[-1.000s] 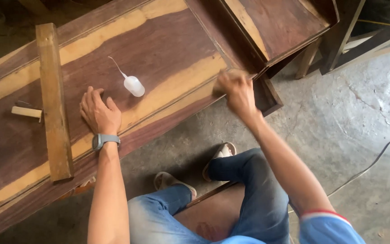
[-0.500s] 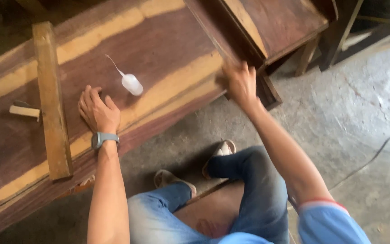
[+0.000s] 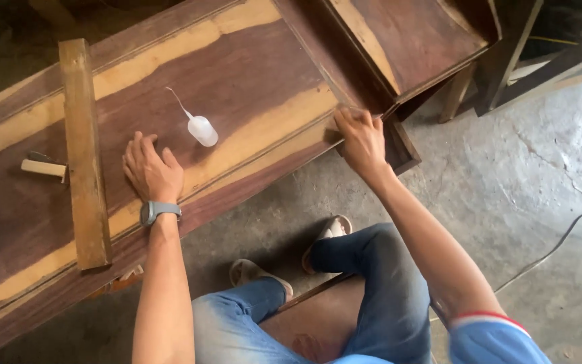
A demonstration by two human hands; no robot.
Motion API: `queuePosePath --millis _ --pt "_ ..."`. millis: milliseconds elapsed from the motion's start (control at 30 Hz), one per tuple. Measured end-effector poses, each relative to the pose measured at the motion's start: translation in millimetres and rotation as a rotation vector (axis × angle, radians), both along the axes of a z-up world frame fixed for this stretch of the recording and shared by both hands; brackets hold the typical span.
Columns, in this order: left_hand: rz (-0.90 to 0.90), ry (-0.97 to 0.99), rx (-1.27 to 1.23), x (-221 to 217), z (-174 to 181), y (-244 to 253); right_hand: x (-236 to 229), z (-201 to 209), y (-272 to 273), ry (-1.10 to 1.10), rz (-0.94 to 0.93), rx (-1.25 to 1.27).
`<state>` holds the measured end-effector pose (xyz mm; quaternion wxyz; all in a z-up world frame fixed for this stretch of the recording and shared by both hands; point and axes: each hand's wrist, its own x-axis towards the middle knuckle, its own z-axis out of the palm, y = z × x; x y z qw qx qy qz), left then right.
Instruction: The person applies glue from a white bottle onto the seams of a wooden furniture piece and then rubs the glue into the wood using a small rectangular block. The person repeats this process on different sections of the furniture.
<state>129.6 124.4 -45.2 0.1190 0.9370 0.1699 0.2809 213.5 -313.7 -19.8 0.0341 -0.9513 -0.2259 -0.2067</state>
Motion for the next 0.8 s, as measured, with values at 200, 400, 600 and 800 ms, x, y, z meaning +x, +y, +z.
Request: queuePosePath --millis 200,400,600,800 --pt "0.007 0.019 0.016 4.3 4.5 0.0 49.9 -24.6 1.1 -0.044 0.001 0.016" --pt "0.018 0.013 0.008 4.1 3.5 -2.9 -10.4 -13.2 -9.4 0.02 0.012 -0.031" --pt "-0.016 0.057 0.009 -4.1 5.5 -2.8 51.8 -40.3 3.0 0.028 -0.006 -0.026" --pt "0.034 0.046 0.021 3.8 0.8 -3.7 0.5 -24.5 -9.7 0.132 0.048 0.004"
